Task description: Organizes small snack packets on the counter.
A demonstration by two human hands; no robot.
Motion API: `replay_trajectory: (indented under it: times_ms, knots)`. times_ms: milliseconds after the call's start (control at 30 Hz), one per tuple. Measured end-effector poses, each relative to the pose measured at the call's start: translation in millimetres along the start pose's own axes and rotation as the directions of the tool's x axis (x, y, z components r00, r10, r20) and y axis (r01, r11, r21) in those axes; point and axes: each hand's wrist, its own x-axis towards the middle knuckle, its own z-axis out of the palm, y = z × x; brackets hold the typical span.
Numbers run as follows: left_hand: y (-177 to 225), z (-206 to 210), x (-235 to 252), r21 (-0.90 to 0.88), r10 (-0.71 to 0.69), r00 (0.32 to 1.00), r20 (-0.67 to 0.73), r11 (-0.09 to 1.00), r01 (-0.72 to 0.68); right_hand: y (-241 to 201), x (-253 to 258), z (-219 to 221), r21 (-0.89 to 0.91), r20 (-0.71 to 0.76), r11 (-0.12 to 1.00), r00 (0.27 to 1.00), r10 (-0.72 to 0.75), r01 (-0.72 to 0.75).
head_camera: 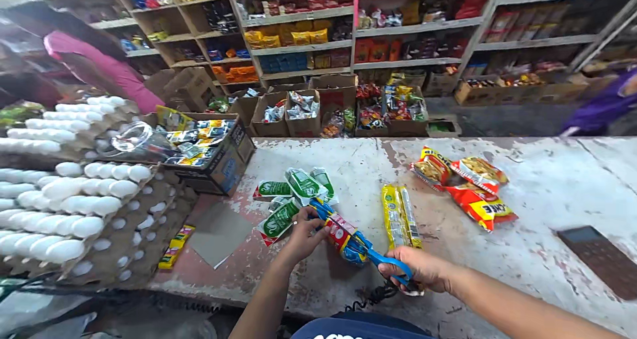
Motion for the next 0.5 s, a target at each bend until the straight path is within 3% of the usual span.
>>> replay_trajectory:
  times_ms: [133,333,500]
  knots:
    - [3,3,2,-0.008,-0.002,1.000,0.007,1.000,0.002,10,0,4,0.045,-0.026,0.999,0.999,-0.020,0.021]
    - [6,10,2,-0.047,0.009,0.999,0.045,0.999,-0.007,-14,-2,21,0.113,-0.056,0.994,0.998,0.014,-0.008]
    - [-4,13,1,-0.096,0.038,0.999,-0.012,0.995,-0.039,-7,6,28,0.196,-0.096,0.979,0.995,-0.035,0.054]
